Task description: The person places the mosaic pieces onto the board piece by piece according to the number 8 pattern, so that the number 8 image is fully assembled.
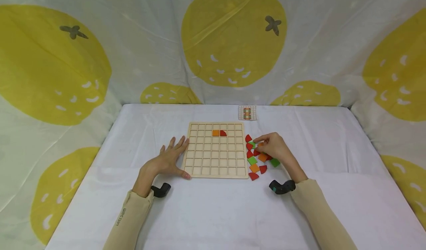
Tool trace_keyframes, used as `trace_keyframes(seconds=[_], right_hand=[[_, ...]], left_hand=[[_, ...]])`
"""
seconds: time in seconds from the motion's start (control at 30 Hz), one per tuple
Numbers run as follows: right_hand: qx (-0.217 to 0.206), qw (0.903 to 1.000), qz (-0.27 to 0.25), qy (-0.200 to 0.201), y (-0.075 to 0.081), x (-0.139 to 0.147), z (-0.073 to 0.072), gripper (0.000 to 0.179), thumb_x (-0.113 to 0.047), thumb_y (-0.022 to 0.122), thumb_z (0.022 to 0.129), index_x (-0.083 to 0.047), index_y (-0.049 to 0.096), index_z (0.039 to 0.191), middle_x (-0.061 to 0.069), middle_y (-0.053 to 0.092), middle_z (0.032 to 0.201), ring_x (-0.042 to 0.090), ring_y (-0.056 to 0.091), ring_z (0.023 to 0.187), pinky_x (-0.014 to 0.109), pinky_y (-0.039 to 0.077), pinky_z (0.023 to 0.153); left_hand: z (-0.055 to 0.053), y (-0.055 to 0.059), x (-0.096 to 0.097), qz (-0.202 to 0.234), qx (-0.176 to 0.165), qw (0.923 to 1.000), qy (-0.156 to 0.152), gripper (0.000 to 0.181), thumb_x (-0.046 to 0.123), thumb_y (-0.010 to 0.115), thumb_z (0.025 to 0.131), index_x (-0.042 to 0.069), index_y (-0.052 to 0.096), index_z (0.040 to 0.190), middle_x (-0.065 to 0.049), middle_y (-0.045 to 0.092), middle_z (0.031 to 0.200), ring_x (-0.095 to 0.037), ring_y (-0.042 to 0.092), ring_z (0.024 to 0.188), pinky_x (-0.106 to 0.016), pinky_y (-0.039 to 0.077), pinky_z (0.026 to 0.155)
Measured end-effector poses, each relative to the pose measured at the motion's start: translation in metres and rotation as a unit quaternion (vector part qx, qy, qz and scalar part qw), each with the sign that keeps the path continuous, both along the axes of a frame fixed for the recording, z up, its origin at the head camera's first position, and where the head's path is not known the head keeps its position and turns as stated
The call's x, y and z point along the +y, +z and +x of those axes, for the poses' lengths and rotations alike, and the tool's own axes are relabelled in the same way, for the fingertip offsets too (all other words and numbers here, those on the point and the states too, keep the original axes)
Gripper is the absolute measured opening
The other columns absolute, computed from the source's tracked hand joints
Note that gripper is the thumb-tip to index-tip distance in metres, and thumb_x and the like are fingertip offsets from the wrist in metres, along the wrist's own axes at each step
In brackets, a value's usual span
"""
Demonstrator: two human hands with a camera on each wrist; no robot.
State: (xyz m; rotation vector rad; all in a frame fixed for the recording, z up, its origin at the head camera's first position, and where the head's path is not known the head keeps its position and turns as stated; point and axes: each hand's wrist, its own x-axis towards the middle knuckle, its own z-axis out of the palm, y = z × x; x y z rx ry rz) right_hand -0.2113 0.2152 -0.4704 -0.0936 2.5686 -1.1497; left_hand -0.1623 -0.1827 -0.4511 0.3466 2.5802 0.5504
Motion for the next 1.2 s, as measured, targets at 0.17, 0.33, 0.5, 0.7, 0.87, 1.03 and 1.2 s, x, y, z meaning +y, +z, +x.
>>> trace_keyframes(seconds=[0.17, 0.33, 0.5, 0.7, 0.87, 1.03, 1.2], right_hand=[[0.0, 0.9999, 0.007, -0.009, -0.0009, -0.0013, -0.0014, 0.034, -0.021, 0.081, 0.09, -0.003, 0.077, 0.12, -0.002, 0.036, 0.06, 0.018, 0.043, 0.056, 0.023, 0.033, 0.049], [0.01, 0.9995, 0.022, -0.021, -0.003, -0.0047, -0.0031, 0.035, -0.025, 0.081, 0.09, -0.005, 0.077, 0.119, 0.001, 0.042, 0.061, 0.021, 0.048, 0.06, 0.023, 0.036, 0.051], [0.008, 0.9987, 0.034, -0.038, -0.0022, -0.0045, -0.0041, 0.035, -0.024, 0.08, 0.091, -0.006, 0.076, 0.121, 0.001, 0.046, 0.061, 0.02, 0.05, 0.056, 0.025, 0.038, 0.05], [-0.002, 0.9984, 0.037, -0.043, -0.0012, -0.0058, -0.0052, 0.037, -0.022, 0.081, 0.089, -0.005, 0.076, 0.122, 0.0, 0.045, 0.06, 0.019, 0.048, 0.053, 0.025, 0.038, 0.048], [0.024, 0.9982, 0.043, -0.036, -0.0041, -0.0077, -0.0058, 0.035, -0.022, 0.081, 0.089, -0.003, 0.076, 0.119, 0.001, 0.049, 0.062, 0.02, 0.051, 0.056, 0.026, 0.041, 0.051], [0.08, 0.9942, 0.064, -0.032, -0.0053, -0.0059, -0.0033, 0.034, -0.019, 0.08, 0.092, 0.0, 0.075, 0.119, 0.003, 0.048, 0.062, 0.019, 0.048, 0.054, 0.026, 0.039, 0.049], [0.129, 0.988, 0.077, -0.038, -0.0039, -0.0037, -0.0005, 0.033, -0.017, 0.08, 0.092, 0.002, 0.074, 0.118, 0.002, 0.044, 0.058, 0.019, 0.043, 0.048, 0.026, 0.034, 0.044]], left_hand=[[-0.001, -0.0029, -0.0011, 0.004, 0.001, 1.0, 0.0, 0.141, 0.055, 0.094, 0.065, 0.013, 0.006, 0.168, -0.011, -0.004, 0.176, -0.043, -0.014, 0.16, -0.073, -0.002, 0.124], [0.0003, 0.0022, 0.0006, -0.019, 0.011, 0.9997, -0.002, 0.139, 0.054, 0.093, 0.068, 0.013, 0.005, 0.168, -0.011, -0.003, 0.176, -0.044, -0.011, 0.16, -0.073, 0.0, 0.125], [0.0006, 0.0018, 0.0005, -0.025, 0.019, 0.9995, -0.005, 0.139, 0.053, 0.093, 0.068, 0.011, 0.005, 0.167, -0.013, -0.002, 0.175, -0.047, -0.009, 0.16, -0.075, 0.003, 0.124], [0.0004, 0.002, 0.0009, -0.019, 0.013, 0.9997, -0.008, 0.139, 0.053, 0.093, 0.068, 0.011, 0.006, 0.168, -0.013, -0.002, 0.176, -0.046, -0.01, 0.16, -0.073, 0.0, 0.124], [0.0003, 0.0011, 0.001, -0.017, 0.009, 0.9998, -0.008, 0.138, 0.052, 0.094, 0.068, 0.011, 0.007, 0.167, -0.013, -0.002, 0.176, -0.045, -0.01, 0.16, -0.073, 0.001, 0.125], [0.0004, -0.0012, 0.0003, -0.013, 0.008, 0.9998, -0.01, 0.138, 0.053, 0.093, 0.069, 0.011, 0.006, 0.167, -0.013, -0.003, 0.176, -0.044, -0.011, 0.16, -0.072, 0.0, 0.125], [-0.0002, -0.0023, -0.0006, -0.012, 0.013, 0.9998, -0.008, 0.139, 0.053, 0.093, 0.068, 0.011, 0.006, 0.167, -0.013, -0.003, 0.176, -0.045, -0.011, 0.16, -0.073, 0.0, 0.125]])
